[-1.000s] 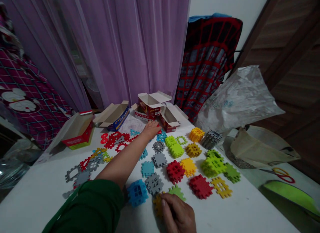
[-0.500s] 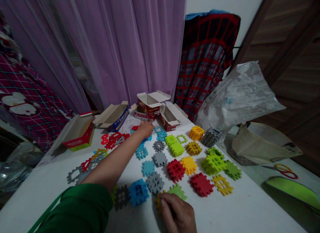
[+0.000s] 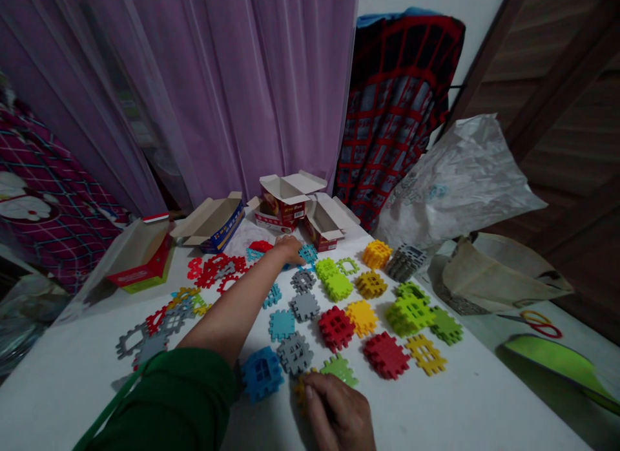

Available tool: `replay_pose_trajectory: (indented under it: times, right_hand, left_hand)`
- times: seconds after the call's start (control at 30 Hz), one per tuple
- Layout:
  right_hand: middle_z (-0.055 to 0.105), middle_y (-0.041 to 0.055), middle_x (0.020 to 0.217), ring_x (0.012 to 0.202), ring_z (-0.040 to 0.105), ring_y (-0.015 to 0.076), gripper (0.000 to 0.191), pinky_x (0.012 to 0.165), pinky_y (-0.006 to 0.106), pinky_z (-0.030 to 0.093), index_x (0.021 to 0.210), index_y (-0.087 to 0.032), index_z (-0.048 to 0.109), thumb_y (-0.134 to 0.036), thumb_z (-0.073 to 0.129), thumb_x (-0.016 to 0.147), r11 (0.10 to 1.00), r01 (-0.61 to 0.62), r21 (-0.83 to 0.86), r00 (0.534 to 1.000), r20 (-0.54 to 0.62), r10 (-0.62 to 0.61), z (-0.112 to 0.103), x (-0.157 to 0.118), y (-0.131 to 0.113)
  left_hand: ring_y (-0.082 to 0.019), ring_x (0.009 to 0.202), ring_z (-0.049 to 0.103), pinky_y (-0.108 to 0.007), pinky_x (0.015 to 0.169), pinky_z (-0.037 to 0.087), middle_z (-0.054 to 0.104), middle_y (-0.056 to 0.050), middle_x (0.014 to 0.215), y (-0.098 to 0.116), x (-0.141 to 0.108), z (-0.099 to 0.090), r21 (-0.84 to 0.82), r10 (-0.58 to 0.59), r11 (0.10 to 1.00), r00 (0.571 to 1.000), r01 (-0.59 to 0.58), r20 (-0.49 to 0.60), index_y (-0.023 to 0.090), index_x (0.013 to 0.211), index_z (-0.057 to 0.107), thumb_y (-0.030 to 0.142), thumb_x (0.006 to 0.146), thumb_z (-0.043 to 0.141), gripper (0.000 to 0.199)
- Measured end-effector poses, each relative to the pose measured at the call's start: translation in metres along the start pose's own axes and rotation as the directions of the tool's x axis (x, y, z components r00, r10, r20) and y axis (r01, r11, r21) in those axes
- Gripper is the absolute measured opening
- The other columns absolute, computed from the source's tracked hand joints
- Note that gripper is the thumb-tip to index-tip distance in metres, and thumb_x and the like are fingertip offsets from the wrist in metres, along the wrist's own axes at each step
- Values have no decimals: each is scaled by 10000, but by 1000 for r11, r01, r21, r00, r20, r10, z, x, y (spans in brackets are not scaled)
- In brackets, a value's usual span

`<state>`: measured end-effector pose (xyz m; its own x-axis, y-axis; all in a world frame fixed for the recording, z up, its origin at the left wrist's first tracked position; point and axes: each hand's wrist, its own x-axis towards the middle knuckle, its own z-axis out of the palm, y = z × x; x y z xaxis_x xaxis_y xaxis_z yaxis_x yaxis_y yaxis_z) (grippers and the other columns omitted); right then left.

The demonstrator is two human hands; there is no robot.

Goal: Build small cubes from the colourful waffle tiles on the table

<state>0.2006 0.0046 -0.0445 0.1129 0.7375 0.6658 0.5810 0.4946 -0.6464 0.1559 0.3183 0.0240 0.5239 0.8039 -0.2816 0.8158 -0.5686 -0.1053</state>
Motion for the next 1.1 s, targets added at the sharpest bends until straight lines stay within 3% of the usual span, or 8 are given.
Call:
replay_pose_trajectory:
  times: [0.37, 0.5, 0.63, 0.77, 0.9, 1.0, 1.1]
  right_hand:
    - [680, -2, 713, 569, 641, 95, 143, 550, 170, 472, 974, -210, 605, -119, 511, 916, 1000, 21, -12, 998, 61, -20, -3, 3, 2]
    - [688, 2, 733, 599, 650, 102, 136, 577, 184, 478, 969, -215, 614, -146, 503, 930, 1000, -18, 1, 999, 27, 18, 0, -2, 2]
    - [691, 1, 740, 614, 657, 103, 146, 591, 188, 482, 970, -218, 626, -156, 499, 934, 999, -41, 28, 999, 21, 41, 4, -5, 2]
    - [687, -4, 713, 590, 655, 103, 144, 567, 184, 484, 953, -214, 638, -154, 512, 921, 1000, 1, 27, 1000, 9, -1, 3, -1, -1]
    - [705, 6, 722, 595, 672, 108, 146, 570, 172, 509, 946, -204, 654, -138, 532, 903, 999, 30, 27, 999, 35, -31, -3, 6, -6]
    - [712, 21, 727, 599, 678, 117, 145, 574, 172, 522, 940, -198, 662, -142, 533, 908, 999, 31, 7, 998, 55, -32, -7, 10, -8]
    - [706, 26, 701, 571, 668, 119, 156, 563, 175, 524, 910, -195, 665, -164, 513, 927, 1000, 23, -15, 999, 38, -22, -6, 10, -7]
  left_hand:
    - [-356, 1277, 515, -427, 1076, 383, 581, -211, 1350, 0, -10, 4, -27, -67, 997, 997, 66, -45, 105, 1253, 620, 480, 749, 673, 631]
    - [-345, 1314, 471, -444, 1074, 369, 538, -180, 1415, -20, -25, -6, -58, -91, 995, 990, 86, -106, 147, 1307, 577, 529, 784, 627, 650]
    - [-339, 1302, 478, -441, 1080, 363, 554, -145, 1409, -57, -54, -14, -35, -119, 993, 982, 115, -148, 185, 1300, 587, 561, 772, 626, 650]
    - [-331, 1285, 502, -419, 1076, 371, 579, -163, 1372, -89, -96, -2, 40, -120, 992, 991, 123, -62, 163, 1222, 646, 524, 754, 643, 590]
    - [-351, 1240, 538, -429, 1040, 394, 621, -163, 1316, -106, -128, 14, 62, -116, 992, 989, 111, 91, 197, 1103, 706, 499, 647, 749, 549]
    - [-355, 1142, 600, -436, 977, 436, 687, -152, 1198, -107, -131, 11, 34, -151, 988, 978, 148, 145, 208, 1040, 722, 526, 613, 769, 535]
    - [-295, 1069, 648, -371, 922, 469, 729, -78, 1118, -94, -115, 2, -40, -164, 985, 983, 168, 79, 249, 1038, 719, 446, 720, 692, 375]
